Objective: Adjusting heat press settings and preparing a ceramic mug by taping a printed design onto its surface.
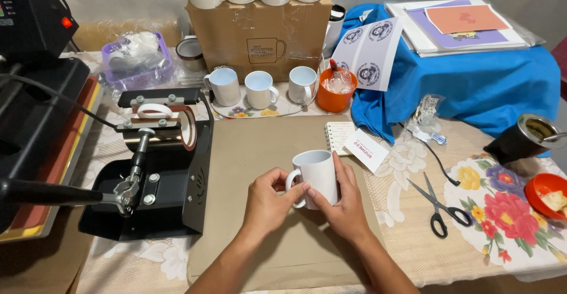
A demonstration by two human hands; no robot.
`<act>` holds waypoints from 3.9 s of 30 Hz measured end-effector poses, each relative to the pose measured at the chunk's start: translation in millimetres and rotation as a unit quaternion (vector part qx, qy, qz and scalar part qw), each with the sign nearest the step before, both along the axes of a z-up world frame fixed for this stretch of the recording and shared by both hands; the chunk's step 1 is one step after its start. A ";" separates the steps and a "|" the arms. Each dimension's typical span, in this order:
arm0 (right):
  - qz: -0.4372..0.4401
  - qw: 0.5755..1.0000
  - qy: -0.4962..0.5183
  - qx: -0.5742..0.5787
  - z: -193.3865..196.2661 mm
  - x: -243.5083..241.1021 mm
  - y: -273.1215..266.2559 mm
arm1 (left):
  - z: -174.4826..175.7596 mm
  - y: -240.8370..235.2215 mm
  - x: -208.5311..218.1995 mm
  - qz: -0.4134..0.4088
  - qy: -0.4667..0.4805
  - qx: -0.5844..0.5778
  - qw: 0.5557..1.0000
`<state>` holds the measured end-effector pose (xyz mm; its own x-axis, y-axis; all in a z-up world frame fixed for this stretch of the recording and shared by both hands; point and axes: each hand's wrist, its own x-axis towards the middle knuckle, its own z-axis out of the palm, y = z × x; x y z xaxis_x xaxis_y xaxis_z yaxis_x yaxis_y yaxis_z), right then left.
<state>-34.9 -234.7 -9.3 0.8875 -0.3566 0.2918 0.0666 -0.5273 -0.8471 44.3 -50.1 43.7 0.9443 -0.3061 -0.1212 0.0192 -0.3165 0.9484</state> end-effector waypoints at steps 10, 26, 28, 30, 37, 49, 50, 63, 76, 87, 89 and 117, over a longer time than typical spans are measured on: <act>0.004 1.000 0.028 0.013 2.6 8.4 12.0 | 4.2 4.6 4.8 0.007 0.007 0.005 1.000; -0.051 0.999 0.016 0.013 -18.8 11.6 10.2 | 0.7 -2.5 5.1 -0.013 0.025 -0.015 1.000; -0.059 0.998 0.019 0.010 -18.7 12.0 9.6 | -2.7 -4.3 6.5 -0.018 0.025 -0.016 0.999; -0.056 0.998 0.034 0.002 -17.2 14.0 9.2 | -9.5 -6.2 9.6 -0.012 0.033 -0.018 0.999; -0.051 0.998 0.022 -0.043 -25.9 17.9 1.6 | -29.1 -8.3 11.6 -0.003 0.019 -0.046 0.999; -0.071 0.991 0.077 -0.079 -24.1 16.0 4.0 | -23.2 -1.8 3.8 0.014 0.043 -0.002 0.999; -0.065 0.991 0.010 -0.114 -26.5 15.9 3.8 | -20.8 -1.3 1.9 0.017 0.044 0.019 0.999; -0.103 0.975 -0.097 -0.172 -32.8 16.6 0.0 | -62.5 -11.5 -3.1 0.022 -0.217 -0.054 0.974; -0.097 0.981 -0.090 -0.144 -33.5 16.9 -5.1 | -68.8 -14.6 -0.3 0.006 -0.260 -0.072 0.963; -0.111 0.980 -0.087 -0.140 -37.8 18.1 -6.3 | -69.5 -14.7 -2.1 0.002 -0.231 -0.043 0.972; -0.109 0.981 -0.082 -0.136 -36.7 18.6 -6.6 | -70.7 -14.8 -2.0 0.003 -0.226 -0.035 0.974; -0.133 0.971 -0.152 -0.127 -32.0 6.8 -2.6 | -38.3 -11.4 -9.3 0.024 0.034 0.048 0.998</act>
